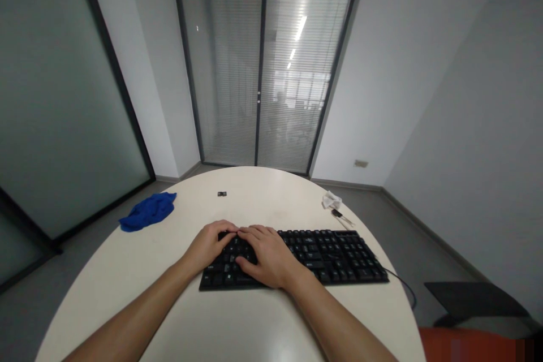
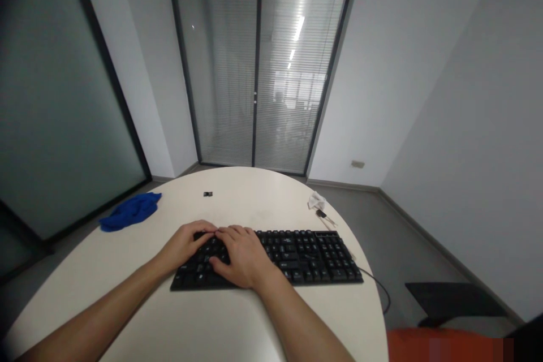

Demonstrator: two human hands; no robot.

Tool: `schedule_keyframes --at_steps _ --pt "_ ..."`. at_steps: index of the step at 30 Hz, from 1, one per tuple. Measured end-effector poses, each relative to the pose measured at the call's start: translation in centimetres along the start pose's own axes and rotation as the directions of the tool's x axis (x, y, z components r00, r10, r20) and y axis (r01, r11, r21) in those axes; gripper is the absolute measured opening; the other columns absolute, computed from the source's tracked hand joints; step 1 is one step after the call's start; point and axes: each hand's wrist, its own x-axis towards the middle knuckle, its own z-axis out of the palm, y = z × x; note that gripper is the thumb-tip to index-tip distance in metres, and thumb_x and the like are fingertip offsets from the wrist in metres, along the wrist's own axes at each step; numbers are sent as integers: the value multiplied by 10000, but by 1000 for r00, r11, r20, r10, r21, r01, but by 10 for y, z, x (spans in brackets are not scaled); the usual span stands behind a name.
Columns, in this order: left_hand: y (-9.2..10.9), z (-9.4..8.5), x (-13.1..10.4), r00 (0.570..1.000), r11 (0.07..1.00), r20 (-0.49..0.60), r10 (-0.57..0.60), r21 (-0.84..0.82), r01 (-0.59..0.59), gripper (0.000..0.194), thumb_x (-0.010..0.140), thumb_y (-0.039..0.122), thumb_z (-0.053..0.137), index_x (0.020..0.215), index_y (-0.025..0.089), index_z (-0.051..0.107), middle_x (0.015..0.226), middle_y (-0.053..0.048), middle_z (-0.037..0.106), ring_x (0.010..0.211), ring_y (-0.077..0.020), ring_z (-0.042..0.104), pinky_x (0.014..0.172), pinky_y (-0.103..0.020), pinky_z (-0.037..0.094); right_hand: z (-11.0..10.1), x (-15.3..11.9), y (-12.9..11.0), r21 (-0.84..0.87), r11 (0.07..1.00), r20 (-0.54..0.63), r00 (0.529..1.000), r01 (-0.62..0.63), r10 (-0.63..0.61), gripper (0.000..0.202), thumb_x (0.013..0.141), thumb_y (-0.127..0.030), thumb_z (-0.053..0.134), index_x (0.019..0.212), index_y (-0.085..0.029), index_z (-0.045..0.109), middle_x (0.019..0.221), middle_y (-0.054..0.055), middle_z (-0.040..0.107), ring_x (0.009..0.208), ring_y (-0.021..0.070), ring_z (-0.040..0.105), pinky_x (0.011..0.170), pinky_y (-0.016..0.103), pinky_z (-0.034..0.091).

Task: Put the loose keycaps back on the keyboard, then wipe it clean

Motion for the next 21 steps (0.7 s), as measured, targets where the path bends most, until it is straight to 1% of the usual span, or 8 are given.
schedule_keyframes --at_steps 3,7,10,13,15,18,21 --pt "1 -2 0 999 998 22 32 58 -33 179 891 272 566 923 223 735 1005 -43 740 974 -200 668 944 -335 502 0 0 0 6 1000 -1 1000 0 0 503 910 -429 603 1353 -198 547 1390 81 589 1289 249 486 1106 427 333" --pt "-3 -2 1 998 992 47 48 113 -53 204 906 263 536 943 225 733 1023 -45 735 987 -198 665 948 -334 501 2 0 0 14 1000 -17 1000 2 -2 479 901 -421 613 1319 -188 573 1372 84 602 1278 255 493 1105 428 334" --pt "-3 -2 0 998 987 50 26 159 -34 223 916 289 528 978 228 734 1043 -44 745 1001 -202 671 952 -334 503 3 0 1 19 1000 -31 999 12 -11 475 896 -412 621 1310 -184 576 1369 89 603 1268 258 501 1102 432 338" --pt "3 -5 -2 998 970 57 -17 243 2 259 926 328 522 1033 234 738 1062 -41 754 1009 -217 678 956 -355 506 3 0 1 15 1000 -35 999 12 -12 491 891 -403 628 1330 -195 558 1367 82 605 1264 255 506 1102 433 341" --pt "7 -8 -4 997 953 71 -25 303 2 289 938 343 503 1070 240 739 1076 -40 754 1018 -226 679 954 -367 509 3 -1 1 9 1000 -38 999 13 -13 504 891 -401 629 1346 -199 546 1367 76 605 1262 253 507 1101 428 344" --pt "12 -13 -6 994 931 106 -11 365 -28 319 956 353 478 1122 256 733 1109 -35 749 1043 -229 673 952 -369 512 5 -1 2 -9 1000 -36 999 14 -14 515 901 -415 614 1364 -202 537 1385 72 596 1270 252 502 1103 425 350" --pt "12 -20 -8 986 933 168 21 351 -79 335 973 358 465 1192 299 711 1171 -10 734 1091 -213 658 984 -355 502 7 -1 4 -36 999 -31 999 14 -15 532 909 -433 601 1382 -200 532 1408 67 581 1292 250 486 1113 424 345"
